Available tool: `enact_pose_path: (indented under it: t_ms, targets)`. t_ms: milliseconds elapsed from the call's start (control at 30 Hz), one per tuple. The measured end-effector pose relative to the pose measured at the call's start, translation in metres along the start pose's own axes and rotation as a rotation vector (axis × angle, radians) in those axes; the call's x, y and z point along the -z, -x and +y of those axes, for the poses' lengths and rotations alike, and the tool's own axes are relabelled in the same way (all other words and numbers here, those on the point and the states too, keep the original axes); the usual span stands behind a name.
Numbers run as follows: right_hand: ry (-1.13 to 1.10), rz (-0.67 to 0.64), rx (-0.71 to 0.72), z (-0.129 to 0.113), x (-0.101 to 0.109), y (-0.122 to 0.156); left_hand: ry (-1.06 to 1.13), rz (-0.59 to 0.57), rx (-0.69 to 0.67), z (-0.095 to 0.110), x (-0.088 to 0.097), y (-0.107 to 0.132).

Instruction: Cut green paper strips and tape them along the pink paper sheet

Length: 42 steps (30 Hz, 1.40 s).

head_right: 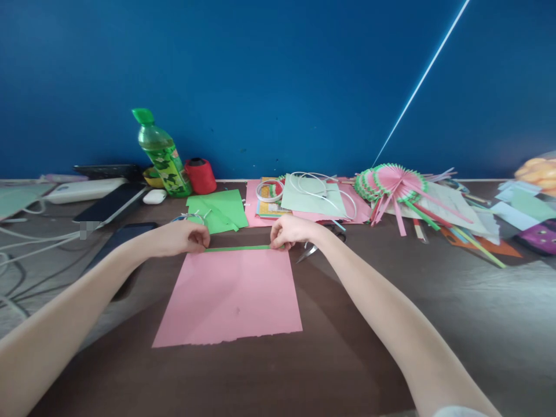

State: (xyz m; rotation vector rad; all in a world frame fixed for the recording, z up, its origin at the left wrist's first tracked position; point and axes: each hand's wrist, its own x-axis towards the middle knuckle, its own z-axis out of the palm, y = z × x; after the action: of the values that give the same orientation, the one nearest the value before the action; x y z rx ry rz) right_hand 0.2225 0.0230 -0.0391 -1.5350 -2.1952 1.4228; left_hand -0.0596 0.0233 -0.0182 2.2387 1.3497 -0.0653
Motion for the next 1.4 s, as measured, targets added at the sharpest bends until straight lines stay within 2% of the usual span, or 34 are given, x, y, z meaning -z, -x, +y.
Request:
enact_pose_path:
  t_ms: [600,1400]
  targets:
    - [0.005,0.002,-0.012,0.000,0.001,-0.001,-0.006,-0.005,0.004,0.001,0.000,-0.001]
    - [0.000,-0.005,-0.012,-0.002,0.001,0.000,-0.030,-0.008,-0.006,-0.010,0.001,-0.003]
